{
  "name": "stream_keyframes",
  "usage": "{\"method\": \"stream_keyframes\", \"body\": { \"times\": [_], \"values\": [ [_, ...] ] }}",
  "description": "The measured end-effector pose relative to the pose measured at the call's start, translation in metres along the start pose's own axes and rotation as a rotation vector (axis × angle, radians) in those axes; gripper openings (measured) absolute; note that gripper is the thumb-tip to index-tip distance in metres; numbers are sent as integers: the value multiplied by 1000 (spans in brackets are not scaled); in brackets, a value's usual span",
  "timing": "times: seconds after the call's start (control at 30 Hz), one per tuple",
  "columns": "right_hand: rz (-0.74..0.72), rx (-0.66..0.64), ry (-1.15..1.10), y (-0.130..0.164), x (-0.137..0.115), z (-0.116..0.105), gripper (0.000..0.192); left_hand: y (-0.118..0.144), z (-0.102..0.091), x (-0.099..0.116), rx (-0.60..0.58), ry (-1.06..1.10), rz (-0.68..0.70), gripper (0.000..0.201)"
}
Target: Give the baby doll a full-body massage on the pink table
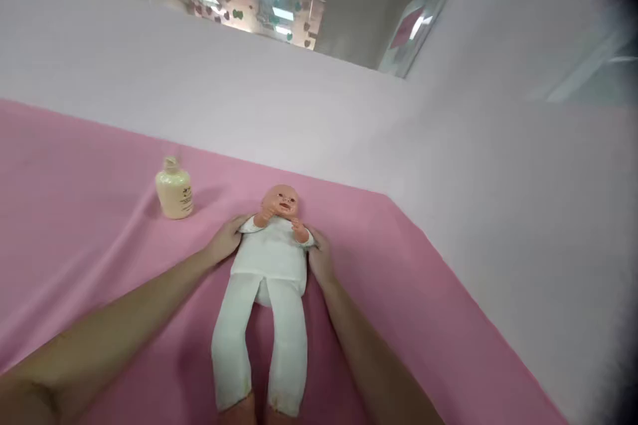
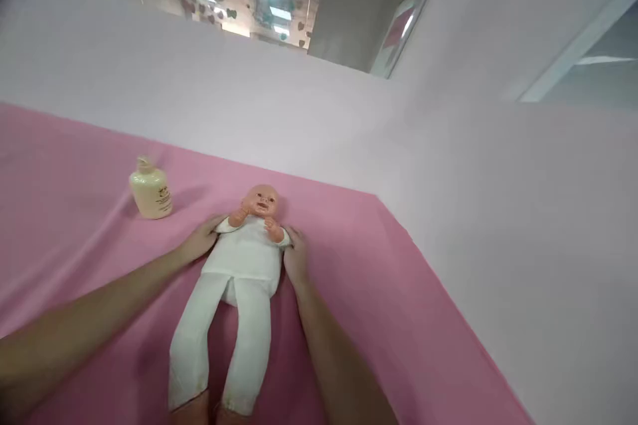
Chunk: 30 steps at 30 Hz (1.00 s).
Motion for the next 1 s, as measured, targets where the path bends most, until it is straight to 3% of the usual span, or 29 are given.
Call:
{"method": "stream_keyframes", "body": {
  "times": [0.23,0.4,0.5,0.67,0.8,0.9,1.0],
  "values": [
    [218,93,-223,-1,24,-6,35,0,-3,-1,79,71,-139,52],
    [449,170,-357,5,43,-9,45,3,-7,-12,131,107,-188,46],
    [495,184,-400,9,42,-9,46,5,-10,-19,169,141,-223,53],
    [415,138,-328,5,37,-7,44,5,-10,-21,182,199,-236,50],
    [213,72,-164,0,22,-5,30,0,-2,-4,58,172,-83,45],
    [46,25,-56,-1,6,-1,35,0,0,7,6,104,19,51],
    [60,-14,-113,-1,5,3,39,1,-1,9,11,70,-6,53]
  ]
}}
Point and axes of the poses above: each hand's wrist, its own y-axis away from the middle knuckle, its own z-axis out of the palm, x = y × z, the point moved 8 cm from there along -y, towards the middle knuckle, and after that the axes turned 10 degrees about y, right-handed, at the moved point
